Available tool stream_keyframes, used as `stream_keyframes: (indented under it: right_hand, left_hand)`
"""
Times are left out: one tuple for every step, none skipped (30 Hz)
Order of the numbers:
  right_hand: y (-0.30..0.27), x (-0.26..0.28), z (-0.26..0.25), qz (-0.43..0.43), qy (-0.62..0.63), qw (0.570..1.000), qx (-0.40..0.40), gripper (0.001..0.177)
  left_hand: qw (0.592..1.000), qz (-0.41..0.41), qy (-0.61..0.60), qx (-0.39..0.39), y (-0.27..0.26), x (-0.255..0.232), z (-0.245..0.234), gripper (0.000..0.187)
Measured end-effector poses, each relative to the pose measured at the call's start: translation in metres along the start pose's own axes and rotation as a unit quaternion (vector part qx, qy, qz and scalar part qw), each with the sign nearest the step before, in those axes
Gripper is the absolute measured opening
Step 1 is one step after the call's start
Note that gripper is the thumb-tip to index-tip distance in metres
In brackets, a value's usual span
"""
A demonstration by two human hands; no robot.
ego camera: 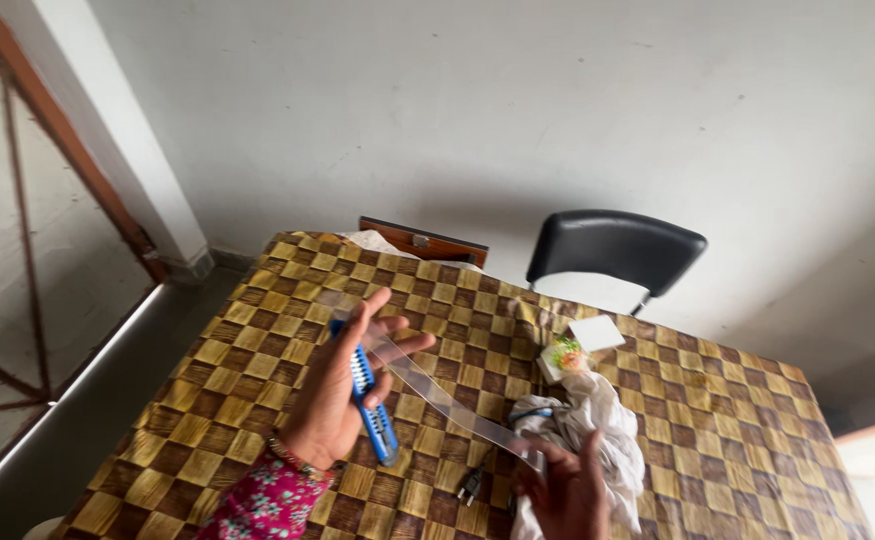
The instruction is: The person moves a laptop and charger from a table to a bed, cuts and applies tape using a utility knife, removes a tablecloth, and then collects a small broom and a duster from an outdoor area.
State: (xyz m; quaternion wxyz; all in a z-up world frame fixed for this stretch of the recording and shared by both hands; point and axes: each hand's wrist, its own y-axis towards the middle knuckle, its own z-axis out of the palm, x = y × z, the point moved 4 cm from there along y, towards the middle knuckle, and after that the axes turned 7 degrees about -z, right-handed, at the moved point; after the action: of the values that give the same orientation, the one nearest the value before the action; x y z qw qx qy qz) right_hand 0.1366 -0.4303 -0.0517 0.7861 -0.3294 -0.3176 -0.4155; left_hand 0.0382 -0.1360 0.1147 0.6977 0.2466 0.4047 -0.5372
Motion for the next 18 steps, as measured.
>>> stream_keyframes:
  right_hand:
    - [0.003,0.002,-0.004,-0.007,0.018,0.999,0.028,0.104]
    - [0.006,0.003,-0.008,-0.014,0.036,0.998,0.054,0.106]
    - [0.011,0.003,-0.009,-0.021,0.055,0.995,0.081,0.108]
    - [0.013,0.001,-0.014,-0.007,0.050,0.998,0.042,0.108]
    - [0.015,0.000,-0.020,0.007,0.045,0.999,0.003,0.107]
    - [0.014,0.000,-0.025,0.020,0.040,0.998,-0.038,0.106]
    - [0.015,0.003,-0.016,-0.005,0.078,0.995,0.060,0.108]
    - [0.013,0.006,-0.007,-0.030,0.115,0.981,0.154,0.110]
    - [0.008,0.011,0.002,-0.054,0.151,0.955,0.248,0.112]
    - [0.009,0.009,-0.002,-0.027,0.113,0.983,0.145,0.109]
    - [0.010,0.008,-0.006,0.000,0.073,0.997,0.039,0.107]
    - [0.008,0.008,-0.012,0.026,0.033,0.997,-0.068,0.105]
    - [0.006,0.012,-0.002,-0.016,0.062,0.998,0.021,0.104]
    - [0.004,0.014,0.009,-0.058,0.090,0.988,0.110,0.104]
    - [-0.001,0.019,0.018,-0.100,0.118,0.968,0.198,0.103]
    - [-0.001,0.020,0.019,-0.086,0.095,0.979,0.159,0.100]
    - [0.000,0.021,0.022,-0.073,0.072,0.987,0.120,0.097]
    - [0.001,0.023,0.027,-0.058,0.050,0.994,0.083,0.095]
  left_hand:
    - [1.000,-0.001,-0.005,0.003,0.001,0.000,0.000,0.087]
    - [1.000,-0.003,-0.009,0.007,0.003,0.001,0.000,0.087]
    - [1.000,-0.005,-0.014,0.011,0.004,0.001,0.000,0.086]
    - [1.000,-0.010,-0.010,0.009,0.004,0.003,0.001,0.086]
    - [1.000,-0.015,-0.006,0.007,0.004,0.004,0.002,0.086]
    - [1.000,-0.023,-0.002,0.006,0.003,0.006,0.002,0.086]
    - [1.000,-0.028,-0.002,0.004,0.002,0.008,0.002,0.086]
    - [0.999,-0.035,-0.002,0.004,0.002,0.010,0.003,0.086]
    - [0.999,-0.042,-0.002,0.003,0.002,0.012,0.004,0.086]
    - [0.999,-0.045,-0.009,0.005,0.002,0.014,0.004,0.084]
    - [0.999,-0.048,-0.015,0.006,0.001,0.016,0.003,0.082]
    - [0.998,-0.051,-0.022,0.009,0.001,0.017,0.002,0.080]
    - [0.999,-0.052,-0.008,0.010,0.000,0.017,0.001,0.078]
    - [0.999,-0.052,0.005,0.011,-0.001,0.016,-0.001,0.076]
    - [0.998,-0.053,0.019,0.013,-0.003,0.016,-0.002,0.074]
    - [0.998,-0.055,0.025,0.019,-0.003,0.016,-0.002,0.072]
    - [0.997,-0.058,0.031,0.026,-0.004,0.016,-0.001,0.069]
    - [0.997,-0.059,0.038,0.031,-0.005,0.015,-0.001,0.067]
